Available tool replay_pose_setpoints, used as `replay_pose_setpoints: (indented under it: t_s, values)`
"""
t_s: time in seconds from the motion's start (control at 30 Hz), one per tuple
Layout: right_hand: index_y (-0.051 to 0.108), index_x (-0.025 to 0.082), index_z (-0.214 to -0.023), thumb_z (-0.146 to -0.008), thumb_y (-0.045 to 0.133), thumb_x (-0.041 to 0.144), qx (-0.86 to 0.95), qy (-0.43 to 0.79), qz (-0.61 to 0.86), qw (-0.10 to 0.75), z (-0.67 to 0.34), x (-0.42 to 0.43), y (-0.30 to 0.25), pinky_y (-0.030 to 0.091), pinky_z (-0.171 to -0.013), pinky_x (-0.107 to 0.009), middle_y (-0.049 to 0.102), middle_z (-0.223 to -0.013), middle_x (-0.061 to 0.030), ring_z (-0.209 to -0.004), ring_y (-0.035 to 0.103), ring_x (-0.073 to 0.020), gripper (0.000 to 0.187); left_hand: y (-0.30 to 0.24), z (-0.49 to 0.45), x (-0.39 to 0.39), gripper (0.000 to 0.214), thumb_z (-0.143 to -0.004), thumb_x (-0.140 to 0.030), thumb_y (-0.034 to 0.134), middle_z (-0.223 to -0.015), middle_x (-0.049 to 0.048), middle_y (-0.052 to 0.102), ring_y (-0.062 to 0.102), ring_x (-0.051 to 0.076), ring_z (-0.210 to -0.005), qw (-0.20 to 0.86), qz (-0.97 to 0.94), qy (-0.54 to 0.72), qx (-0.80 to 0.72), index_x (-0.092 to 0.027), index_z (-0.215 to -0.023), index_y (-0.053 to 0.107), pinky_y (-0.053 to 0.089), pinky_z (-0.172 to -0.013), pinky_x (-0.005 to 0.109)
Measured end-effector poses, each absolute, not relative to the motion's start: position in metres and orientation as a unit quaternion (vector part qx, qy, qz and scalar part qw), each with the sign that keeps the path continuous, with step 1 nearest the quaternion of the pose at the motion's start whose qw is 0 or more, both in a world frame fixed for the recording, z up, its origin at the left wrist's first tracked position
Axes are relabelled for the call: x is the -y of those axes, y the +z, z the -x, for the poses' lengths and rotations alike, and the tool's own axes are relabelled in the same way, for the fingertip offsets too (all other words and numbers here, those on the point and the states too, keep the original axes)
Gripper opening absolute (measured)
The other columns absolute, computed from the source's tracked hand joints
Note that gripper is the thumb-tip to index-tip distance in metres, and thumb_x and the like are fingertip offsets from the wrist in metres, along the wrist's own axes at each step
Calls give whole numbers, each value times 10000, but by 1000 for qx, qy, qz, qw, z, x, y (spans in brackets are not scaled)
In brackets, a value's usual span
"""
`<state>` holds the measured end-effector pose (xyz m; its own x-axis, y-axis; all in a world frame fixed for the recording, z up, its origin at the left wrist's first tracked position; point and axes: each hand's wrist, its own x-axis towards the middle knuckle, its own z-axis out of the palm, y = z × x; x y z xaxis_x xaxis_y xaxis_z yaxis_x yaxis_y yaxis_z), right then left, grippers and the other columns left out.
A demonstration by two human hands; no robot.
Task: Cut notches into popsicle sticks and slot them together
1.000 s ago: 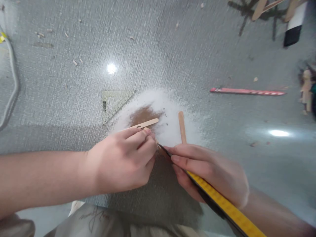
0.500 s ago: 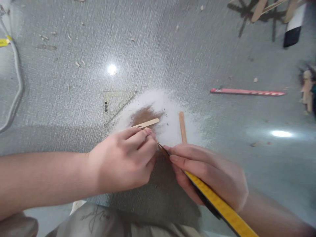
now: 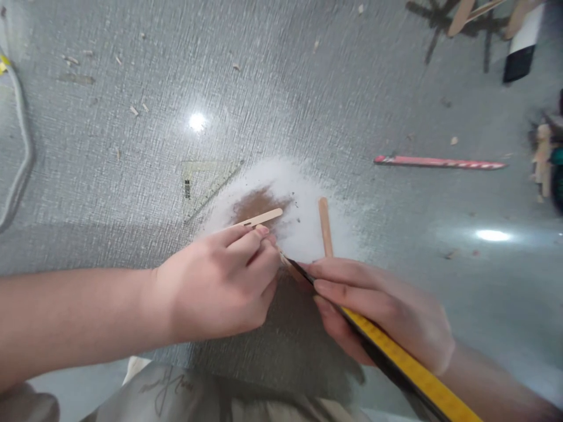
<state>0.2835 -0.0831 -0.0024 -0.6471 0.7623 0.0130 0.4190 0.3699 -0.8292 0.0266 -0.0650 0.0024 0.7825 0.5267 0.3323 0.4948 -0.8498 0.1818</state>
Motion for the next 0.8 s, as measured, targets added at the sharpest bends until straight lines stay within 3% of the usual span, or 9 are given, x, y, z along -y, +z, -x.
replay_pose_setpoints:
  t_s: [0.1,0.17,0.4,0.67,0.8]
  values:
    - [645,263,-1141,-916,611,76,826,354,350,264,-274,76,1,619,-630,-244,797,-954,-35,-755,774,-170,295,3,-27,66,215,-949,-64,512,-971,147,775,761,247,-922,45,-944,184,-269,-43,-930,725,652,-907,392]
    - [670,266,-1098,-923,625,98,805,376,368,274,-269,72,2,610,-596,-235,797,-878,-15,-712,769,-166,247,2,-27,66,213,-948,-65,515,-994,154,773,758,251,-935,48,-943,184,-272,-42,-946,726,649,-924,397]
    - [717,263,-930,-958,617,181,744,469,422,219,-270,74,-1,548,-457,-235,726,-595,28,-535,712,-164,133,3,-28,67,167,-951,-65,542,-972,149,772,762,257,-927,51,-941,185,-278,-24,-931,703,653,-899,401]
    - [681,271,-765,-934,635,187,758,425,437,233,-262,75,3,540,-474,-226,745,-624,24,-585,733,-160,194,3,-27,68,197,-958,-42,502,-1007,136,762,757,248,-969,75,-937,186,-286,-49,-931,698,644,-936,412]
    - [684,271,-835,-914,630,152,781,394,415,250,-261,74,3,572,-541,-219,783,-741,13,-647,749,-156,152,3,-27,68,223,-971,-55,481,-1001,106,768,754,219,-951,53,-939,176,-291,-68,-946,702,644,-930,389]
